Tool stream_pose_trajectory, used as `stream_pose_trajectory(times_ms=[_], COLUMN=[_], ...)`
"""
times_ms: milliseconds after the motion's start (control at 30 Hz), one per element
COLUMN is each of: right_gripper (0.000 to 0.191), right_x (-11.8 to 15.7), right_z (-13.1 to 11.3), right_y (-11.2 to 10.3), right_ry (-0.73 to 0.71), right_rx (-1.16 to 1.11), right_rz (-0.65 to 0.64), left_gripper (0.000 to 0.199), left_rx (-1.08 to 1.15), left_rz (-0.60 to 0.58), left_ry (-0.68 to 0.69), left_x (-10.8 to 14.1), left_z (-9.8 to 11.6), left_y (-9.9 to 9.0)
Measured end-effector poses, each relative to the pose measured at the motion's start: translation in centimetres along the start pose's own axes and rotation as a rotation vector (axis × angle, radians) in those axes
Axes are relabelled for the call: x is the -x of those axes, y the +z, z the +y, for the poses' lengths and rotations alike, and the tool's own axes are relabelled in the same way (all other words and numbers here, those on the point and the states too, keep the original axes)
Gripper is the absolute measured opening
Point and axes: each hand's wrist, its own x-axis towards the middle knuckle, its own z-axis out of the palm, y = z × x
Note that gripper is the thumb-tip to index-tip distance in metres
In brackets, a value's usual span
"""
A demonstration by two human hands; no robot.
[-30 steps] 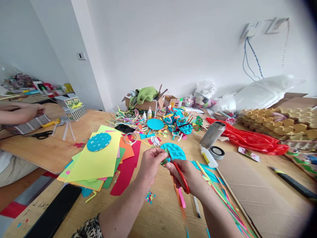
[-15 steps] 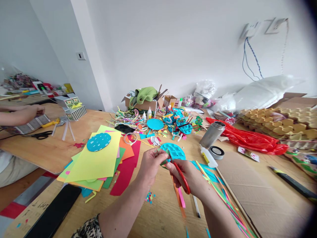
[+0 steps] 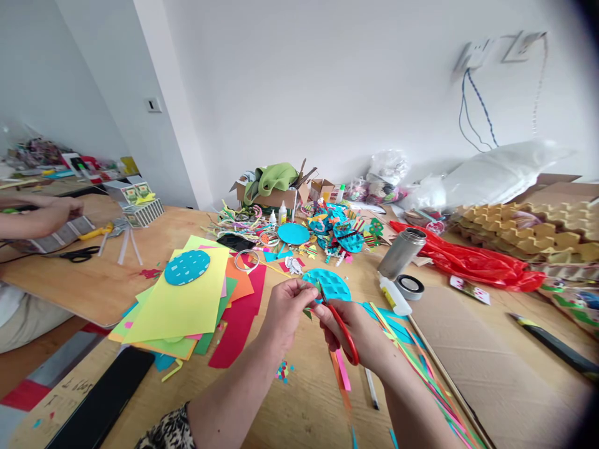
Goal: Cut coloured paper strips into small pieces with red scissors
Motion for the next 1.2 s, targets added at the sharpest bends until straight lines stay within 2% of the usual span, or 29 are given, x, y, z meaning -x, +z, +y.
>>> stream_pose_trajectory(times_ms=[567,800,1067,1200], right_gripper=[0.044,0.044,0.043,0.043], right_x=[0.06,0.15,0.21,0.27], right_z=[-0.21,0.0,-0.19,-0.43], right_y=[0.19,0.05,-0.02,-0.01], right_ry=[0.047,0.0,0.041,0.054], right_rx=[-0.019,-0.008,0.003,0.002], right_rz=[0.001,-0.015,-0.036,-0.036], left_gripper=[0.013,0.012,0.012,0.013], left_rx=[0.008,-0.009,-0.032,-0.021], left_rz=[-0.02,-0.039,-0.035,-0.073], left_ry=[-0.01,-0.036,-0.05,-0.067], left_x=[-0.2,-0.29,-0.31,-0.29], left_z=[-0.32,-0.15,0.09,0.16], left_y=[-0.09,-0.3,-0.53,-0.53])
